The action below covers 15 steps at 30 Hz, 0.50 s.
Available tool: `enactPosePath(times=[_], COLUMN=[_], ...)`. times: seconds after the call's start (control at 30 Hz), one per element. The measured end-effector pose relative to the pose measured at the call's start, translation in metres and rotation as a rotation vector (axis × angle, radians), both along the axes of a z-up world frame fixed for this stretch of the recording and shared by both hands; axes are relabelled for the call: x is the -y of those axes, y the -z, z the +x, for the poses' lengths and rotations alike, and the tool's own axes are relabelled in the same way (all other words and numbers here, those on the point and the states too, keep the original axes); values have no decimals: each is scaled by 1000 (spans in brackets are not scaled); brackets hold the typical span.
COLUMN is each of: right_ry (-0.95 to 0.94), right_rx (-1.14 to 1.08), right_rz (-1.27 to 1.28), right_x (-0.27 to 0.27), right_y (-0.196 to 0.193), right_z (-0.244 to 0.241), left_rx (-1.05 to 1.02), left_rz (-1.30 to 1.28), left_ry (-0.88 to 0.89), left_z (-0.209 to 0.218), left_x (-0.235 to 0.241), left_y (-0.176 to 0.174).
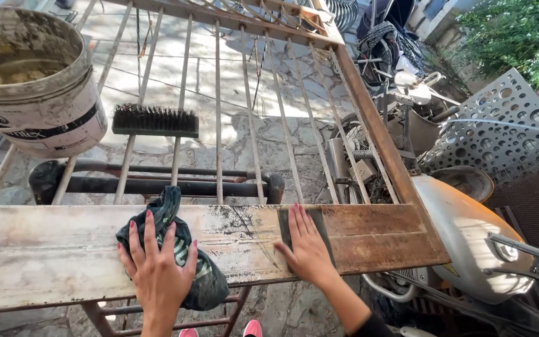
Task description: Sanding a metal gate frame with sandpaper and wiping it with a cloth to prepare the surface.
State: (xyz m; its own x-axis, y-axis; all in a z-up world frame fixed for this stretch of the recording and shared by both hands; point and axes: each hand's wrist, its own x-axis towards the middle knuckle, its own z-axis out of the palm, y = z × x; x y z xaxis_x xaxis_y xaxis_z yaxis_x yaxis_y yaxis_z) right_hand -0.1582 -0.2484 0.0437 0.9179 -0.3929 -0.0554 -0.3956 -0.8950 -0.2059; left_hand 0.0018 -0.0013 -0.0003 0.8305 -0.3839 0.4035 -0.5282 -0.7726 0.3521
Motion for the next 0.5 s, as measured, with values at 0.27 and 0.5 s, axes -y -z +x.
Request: enactPosePath(times=[0.27, 0.5], right_ry=[-105, 66], right_rx=[-147, -261], right_rz=[10, 30], right_x=[-28, -19], right_y=[-18, -18], right_z=[-9, 30], left_rx=[-5, -2], left_rz=[-7, 0], left_ry=[-7, -1], left_z=[0, -1], left_x=[0, 0], left_y=[-1, 0])
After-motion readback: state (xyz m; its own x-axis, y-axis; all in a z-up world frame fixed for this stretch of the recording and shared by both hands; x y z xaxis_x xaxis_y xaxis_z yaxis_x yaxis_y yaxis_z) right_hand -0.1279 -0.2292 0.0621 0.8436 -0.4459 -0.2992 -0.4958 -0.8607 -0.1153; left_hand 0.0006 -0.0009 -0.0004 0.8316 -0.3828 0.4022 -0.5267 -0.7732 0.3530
